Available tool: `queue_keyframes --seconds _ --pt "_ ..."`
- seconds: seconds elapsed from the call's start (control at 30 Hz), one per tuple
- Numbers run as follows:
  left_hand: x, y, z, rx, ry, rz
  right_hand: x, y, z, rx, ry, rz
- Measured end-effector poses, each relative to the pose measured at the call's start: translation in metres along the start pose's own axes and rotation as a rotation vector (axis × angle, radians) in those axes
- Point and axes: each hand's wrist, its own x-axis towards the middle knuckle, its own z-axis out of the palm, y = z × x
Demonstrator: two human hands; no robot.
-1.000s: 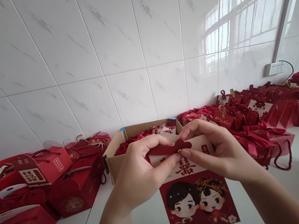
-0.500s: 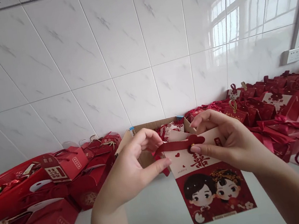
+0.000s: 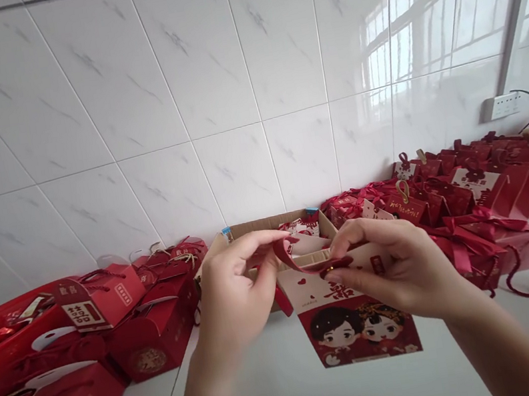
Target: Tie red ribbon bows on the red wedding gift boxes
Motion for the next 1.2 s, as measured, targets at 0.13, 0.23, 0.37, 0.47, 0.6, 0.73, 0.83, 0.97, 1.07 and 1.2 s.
queue_keyframes --seconds 0.13,0.23,0.37,0.47,0.6,0.73,0.83,0.97,1.07,1.2 --pt "0.0 0.008 -0.006 -0.278 -0.084 -0.057 0.001 -0.003 -0.001 0.013 0.013 -0.151" --pt "-0.002 0.014 -0.008 -0.43 -0.133 -0.078 0.001 -0.006 0.0 0.033 0.021 -0.249" --pt "-0.007 0.021 -0.007 -0.477 -0.12 -0.074 0.001 -0.007 0.001 0.029 0.059 -0.323" --pt "-0.01 0.025 -0.007 -0.416 -0.142 -0.024 0.0 -0.007 0.0 -0.003 0.057 -0.361" --pt "-0.013 0.028 -0.004 -0.386 -0.134 0.029 0.0 -0.008 -0.001 -0.03 0.028 -0.374" --pt "-0.015 0.028 0.002 -0.344 -0.108 0.031 0.001 -0.009 0.0 -0.016 0.019 -0.388" --pt "-0.016 0.028 0.004 -0.349 -0.113 0.037 0.001 -0.008 0.0 -0.009 0.025 -0.383" --pt "-0.013 0.029 0.0 -0.372 -0.191 0.093 0.0 -0.007 0.0 -0.001 0.021 -0.373" --pt "-0.011 0.028 -0.006 -0.304 -0.26 0.193 -0.001 -0.007 0.0 0.005 0.035 -0.389" --pt "-0.009 0.024 -0.006 -0.247 -0.269 0.273 -0.001 -0.006 0.002 -0.019 0.085 -0.411"
